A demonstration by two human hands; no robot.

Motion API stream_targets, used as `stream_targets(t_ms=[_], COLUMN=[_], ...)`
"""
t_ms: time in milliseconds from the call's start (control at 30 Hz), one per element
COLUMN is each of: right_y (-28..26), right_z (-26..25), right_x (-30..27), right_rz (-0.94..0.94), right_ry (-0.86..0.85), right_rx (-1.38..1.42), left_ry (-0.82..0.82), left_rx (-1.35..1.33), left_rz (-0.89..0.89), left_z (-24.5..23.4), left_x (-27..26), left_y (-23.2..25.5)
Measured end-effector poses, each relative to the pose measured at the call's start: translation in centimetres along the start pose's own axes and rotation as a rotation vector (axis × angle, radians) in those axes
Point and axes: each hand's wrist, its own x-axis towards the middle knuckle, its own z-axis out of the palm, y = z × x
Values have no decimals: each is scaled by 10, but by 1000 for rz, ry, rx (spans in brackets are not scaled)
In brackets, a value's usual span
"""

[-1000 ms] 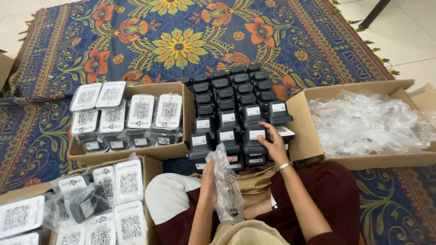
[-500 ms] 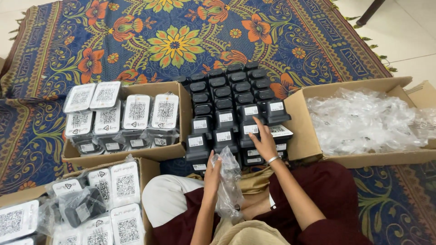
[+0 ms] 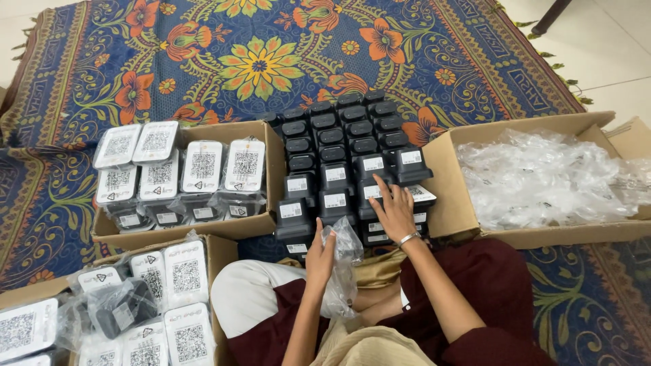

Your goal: The person organizes and packages black plastic components with QR codes into boxes.

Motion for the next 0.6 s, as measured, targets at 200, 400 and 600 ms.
stream_targets(t_ms=[200,400,600], right_y=[3,-36,-56], right_z=[4,-38,-69], right_x=[-6,-44,-102], right_rz=[21,34,53], right_ry=[54,211,32], right_rx=[-73,359,561], left_ry=[0,122,-26], left_rx=[174,19,-363], left_rz=[9,188,284], left_z=[1,15,55], left_x=[-7,-20,-19], left_y=[14,40,97])
